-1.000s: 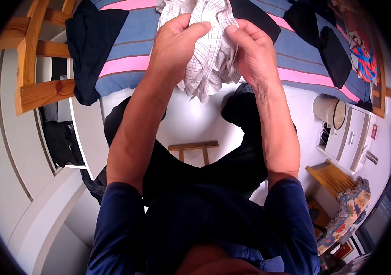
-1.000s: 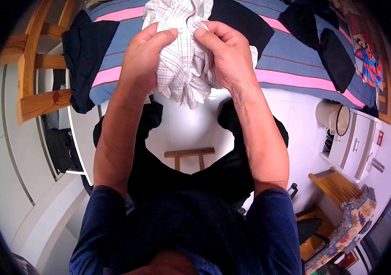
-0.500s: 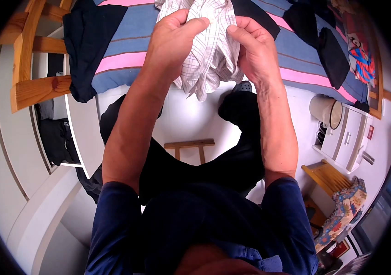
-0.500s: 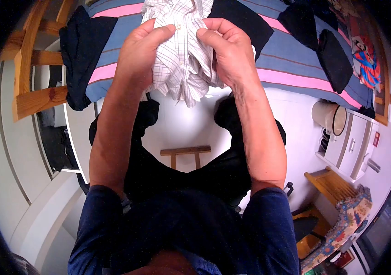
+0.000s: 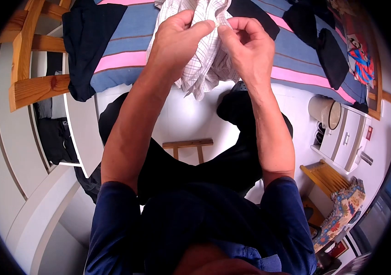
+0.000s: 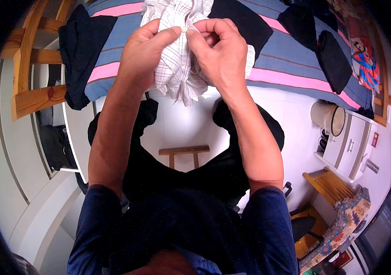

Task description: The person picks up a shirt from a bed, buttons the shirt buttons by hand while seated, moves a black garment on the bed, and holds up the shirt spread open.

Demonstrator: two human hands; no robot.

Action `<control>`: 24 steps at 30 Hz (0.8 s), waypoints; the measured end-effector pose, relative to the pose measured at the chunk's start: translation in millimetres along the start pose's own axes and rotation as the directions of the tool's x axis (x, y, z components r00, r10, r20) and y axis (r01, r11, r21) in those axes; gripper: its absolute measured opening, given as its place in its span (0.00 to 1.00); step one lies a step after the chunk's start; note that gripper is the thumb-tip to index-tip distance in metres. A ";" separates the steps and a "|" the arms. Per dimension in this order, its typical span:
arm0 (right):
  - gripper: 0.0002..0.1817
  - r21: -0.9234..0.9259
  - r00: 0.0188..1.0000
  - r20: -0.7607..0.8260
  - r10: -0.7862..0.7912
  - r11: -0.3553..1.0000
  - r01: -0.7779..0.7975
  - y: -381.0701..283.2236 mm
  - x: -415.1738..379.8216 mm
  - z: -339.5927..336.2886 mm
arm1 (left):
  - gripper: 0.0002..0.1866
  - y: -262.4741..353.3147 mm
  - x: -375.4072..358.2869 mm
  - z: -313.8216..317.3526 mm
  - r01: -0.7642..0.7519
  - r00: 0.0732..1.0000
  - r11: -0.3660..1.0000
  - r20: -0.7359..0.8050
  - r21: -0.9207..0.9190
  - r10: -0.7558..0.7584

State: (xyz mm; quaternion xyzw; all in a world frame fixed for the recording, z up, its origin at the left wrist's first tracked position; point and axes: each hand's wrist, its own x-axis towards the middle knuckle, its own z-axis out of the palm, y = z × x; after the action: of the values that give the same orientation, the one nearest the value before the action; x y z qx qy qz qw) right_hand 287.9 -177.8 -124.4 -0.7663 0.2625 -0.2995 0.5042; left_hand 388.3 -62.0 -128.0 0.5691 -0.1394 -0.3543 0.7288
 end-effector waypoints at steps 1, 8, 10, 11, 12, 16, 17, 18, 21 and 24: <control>0.10 -0.019 1.000 0.011 -0.005 1.000 0.005 1.0 0.0 0.0 | 0.17 -1.1 1.2 -0.9 0.009 1.000 1.000 0.015 -0.006 -0.009; 0.11 0.112 0.967 0.143 0.209 0.968 -0.226 0.6 1.3 -2.5 | 0.15 -2.1 2.9 -1.0 -0.018 1.000 0.990 0.015 0.143 0.016; 0.11 0.247 0.946 0.190 0.261 0.920 -0.303 4.0 2.6 -2.5 | 0.14 -2.2 1.7 -0.3 -0.024 1.000 0.989 0.009 0.145 0.023; 0.12 0.372 0.922 0.241 0.304 0.848 -0.377 5.7 3.2 -2.3 | 0.13 -2.2 1.1 0.4 -0.031 1.000 0.989 0.006 0.147 0.030; 0.12 0.371 0.921 0.243 0.304 0.848 -0.378 7.2 3.5 -1.8 | 0.13 -1.9 0.1 1.2 -0.031 1.000 0.989 0.005 0.146 0.031; 0.13 0.492 0.899 0.289 0.328 0.755 -0.434 11.1 4.1 -0.5 | 0.12 -2.9 0.4 1.5 -0.076 0.995 0.960 -0.041 0.270 0.090; 0.13 0.500 0.899 0.288 0.329 0.749 -0.434 11.4 4.1 -0.7 | 0.12 -2.9 0.8 1.6 -0.068 0.993 0.952 -0.067 0.299 0.092; 0.13 0.499 0.898 0.291 0.329 0.749 -0.436 11.2 4.0 -0.6 | 0.12 -2.2 0.2 1.4 -0.067 0.993 0.952 -0.070 0.299 0.092; 0.13 0.478 0.902 0.277 0.332 0.767 -0.429 10.8 2.6 -0.6 | 0.12 2.7 -3.0 2.4 -0.050 0.995 0.954 -0.070 0.295 0.074; 0.14 0.468 0.905 0.278 0.322 0.777 -0.421 12.4 3.0 -1.4 | 0.13 -0.6 -1.4 2.7 -0.009 0.996 0.956 -0.079 0.294 0.034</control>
State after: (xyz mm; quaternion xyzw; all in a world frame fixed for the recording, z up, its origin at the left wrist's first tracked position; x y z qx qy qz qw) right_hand 287.7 -185.2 -134.9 -0.5589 0.2713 -0.1816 0.7623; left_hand 385.5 -63.1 -127.5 0.6836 -0.1659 -0.2978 0.6453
